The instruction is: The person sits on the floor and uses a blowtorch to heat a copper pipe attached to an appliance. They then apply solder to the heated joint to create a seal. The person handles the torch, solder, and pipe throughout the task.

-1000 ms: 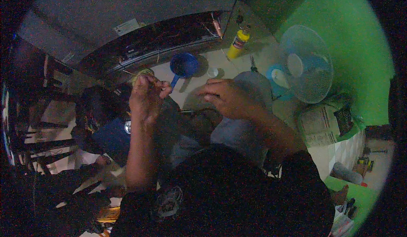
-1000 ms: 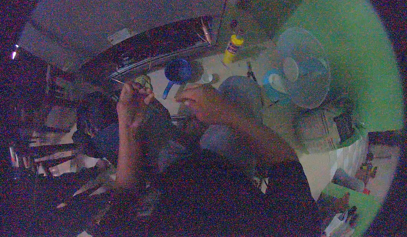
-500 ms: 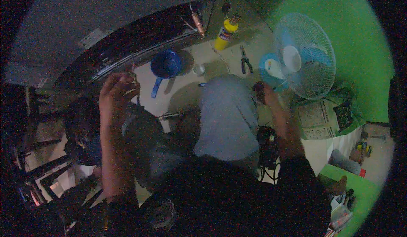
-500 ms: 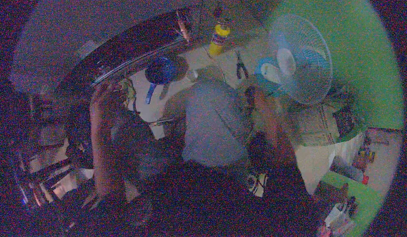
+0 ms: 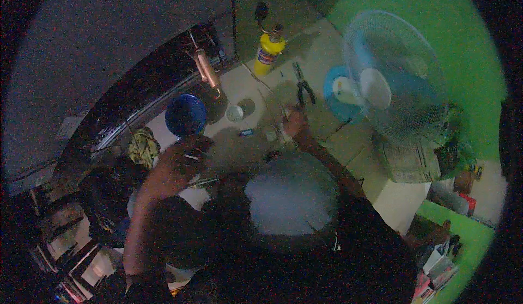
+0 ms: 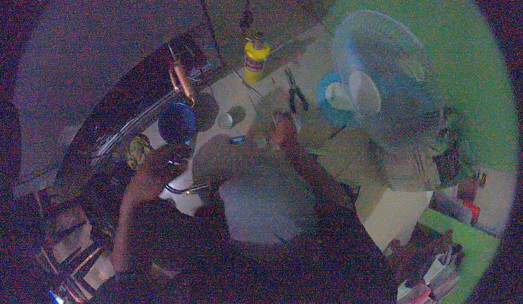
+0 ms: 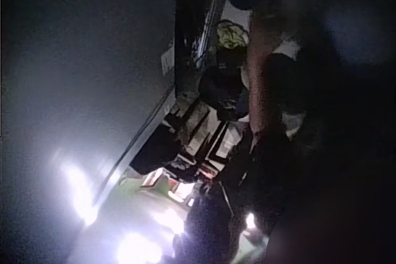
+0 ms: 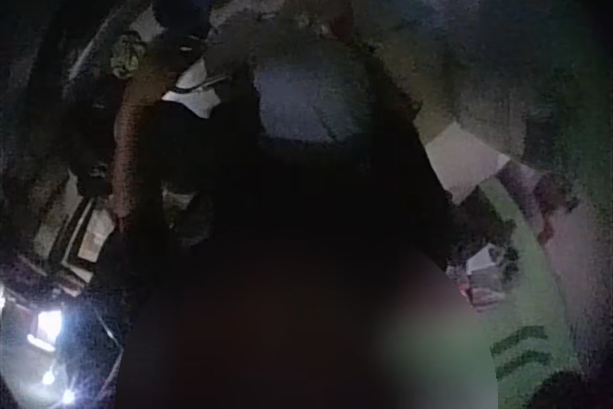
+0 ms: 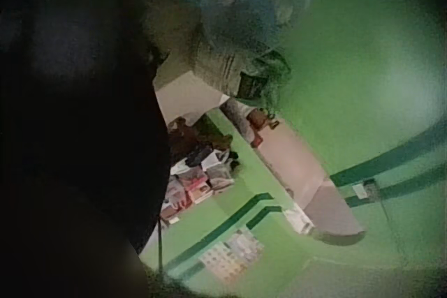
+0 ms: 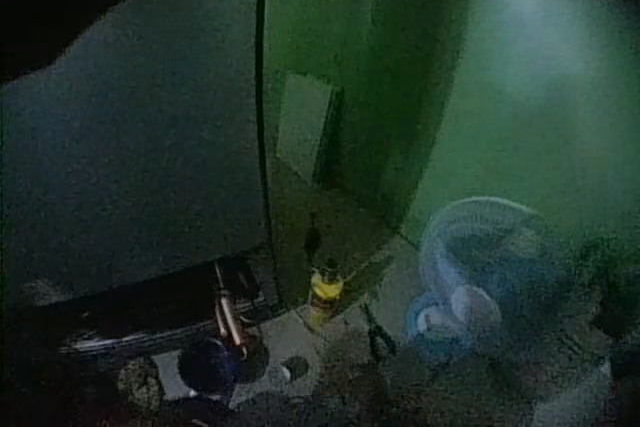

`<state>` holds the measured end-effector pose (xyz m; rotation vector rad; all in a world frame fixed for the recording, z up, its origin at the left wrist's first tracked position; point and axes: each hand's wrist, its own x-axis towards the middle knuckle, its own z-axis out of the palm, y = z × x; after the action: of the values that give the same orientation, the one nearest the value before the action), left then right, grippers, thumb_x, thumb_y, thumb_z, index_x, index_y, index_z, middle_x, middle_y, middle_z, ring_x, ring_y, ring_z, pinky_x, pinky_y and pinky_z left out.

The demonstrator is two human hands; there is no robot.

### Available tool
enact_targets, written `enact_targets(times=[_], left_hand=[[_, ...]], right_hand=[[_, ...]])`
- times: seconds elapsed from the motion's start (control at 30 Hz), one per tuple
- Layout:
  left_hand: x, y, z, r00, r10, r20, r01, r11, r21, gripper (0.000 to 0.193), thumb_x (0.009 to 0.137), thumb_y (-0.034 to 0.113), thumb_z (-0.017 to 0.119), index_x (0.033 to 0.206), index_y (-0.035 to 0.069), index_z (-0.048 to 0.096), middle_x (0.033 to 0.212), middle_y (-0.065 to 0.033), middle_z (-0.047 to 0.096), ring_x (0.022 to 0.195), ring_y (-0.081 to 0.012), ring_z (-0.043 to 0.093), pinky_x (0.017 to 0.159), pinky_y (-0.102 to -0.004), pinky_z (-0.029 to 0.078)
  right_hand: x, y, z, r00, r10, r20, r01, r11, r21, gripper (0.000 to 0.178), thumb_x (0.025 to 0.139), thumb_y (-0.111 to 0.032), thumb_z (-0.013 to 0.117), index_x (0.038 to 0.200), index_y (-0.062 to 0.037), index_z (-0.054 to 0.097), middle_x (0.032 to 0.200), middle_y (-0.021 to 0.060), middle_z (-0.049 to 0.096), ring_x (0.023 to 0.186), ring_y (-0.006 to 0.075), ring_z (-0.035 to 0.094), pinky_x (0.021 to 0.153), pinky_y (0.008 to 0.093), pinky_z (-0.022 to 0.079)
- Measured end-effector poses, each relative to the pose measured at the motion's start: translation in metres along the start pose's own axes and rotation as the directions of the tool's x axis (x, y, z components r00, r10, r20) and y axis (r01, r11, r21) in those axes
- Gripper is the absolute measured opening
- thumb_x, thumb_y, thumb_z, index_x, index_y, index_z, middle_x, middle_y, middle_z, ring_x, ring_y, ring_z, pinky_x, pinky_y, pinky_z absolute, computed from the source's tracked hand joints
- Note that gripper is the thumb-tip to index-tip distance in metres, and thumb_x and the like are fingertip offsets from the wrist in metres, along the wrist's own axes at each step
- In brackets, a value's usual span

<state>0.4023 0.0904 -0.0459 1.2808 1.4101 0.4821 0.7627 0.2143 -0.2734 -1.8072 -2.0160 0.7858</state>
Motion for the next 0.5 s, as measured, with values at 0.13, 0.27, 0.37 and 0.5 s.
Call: enact_targets(times=[0.13,0.27,0.37,0.5], left_hand=[[0.050,-0.002,0.040,0.962,0.185,0.200,-0.234,0.938,0.256,0.048,0.085,0.018,0.067,0.128,0.001,0.053,0.120,-0.0212,0.061,0.110,-0.0353,0.061,0.095,-0.0436,0.049],[0.114,-0.006,0.069,0.919,0.349,0.181,-0.385,0.892,0.235,0.050,0.083,0.016,0.067,0.129,0.002,0.053,0.122,-0.0229,0.059,0.116,-0.0381,0.057,0.100,-0.0458,0.046],[0.149,-0.002,0.088,0.939,0.339,-0.061,-0.328,0.934,0.141,0.061,0.080,0.012,0.069,0.135,0.002,0.044,0.123,-0.0238,0.057,0.115,-0.0387,0.057,0.100,-0.0452,0.046],[0.200,0.036,0.101,0.723,0.473,-0.503,-0.427,0.879,0.212,0.080,0.075,0.009,0.072,0.143,0.002,0.029,0.121,-0.0273,0.055,0.112,-0.0429,0.057,0.097,-0.0455,0.047]], right_hand=[[0.116,-0.085,-0.045,0.794,-0.489,-0.361,0.497,0.864,-0.080,0.076,0.080,-0.025,0.076,0.142,-0.0070,0.036,0.119,0.0178,0.054,0.110,0.0367,0.055,0.089,0.0454,0.049],[0.195,-0.137,-0.072,0.849,-0.507,-0.146,0.481,0.857,-0.184,0.063,0.084,-0.032,0.073,0.134,-0.0071,0.045,0.119,0.0185,0.061,0.107,0.0369,0.061,0.085,0.0464,0.051],[0.189,-0.142,-0.080,0.884,-0.465,-0.046,0.457,0.880,-0.130,0.053,0.086,-0.033,0.070,0.128,-0.0063,0.050,0.108,0.0186,0.065,0.098,0.0367,0.064,0.085,0.0463,0.051],[0.121,-0.147,-0.109,0.847,-0.511,-0.146,0.496,0.858,-0.132,0.043,0.087,-0.030,0.070,0.118,-0.0047,0.055,0.100,0.0174,0.066,0.093,0.0369,0.065,0.079,0.0449,0.052]])
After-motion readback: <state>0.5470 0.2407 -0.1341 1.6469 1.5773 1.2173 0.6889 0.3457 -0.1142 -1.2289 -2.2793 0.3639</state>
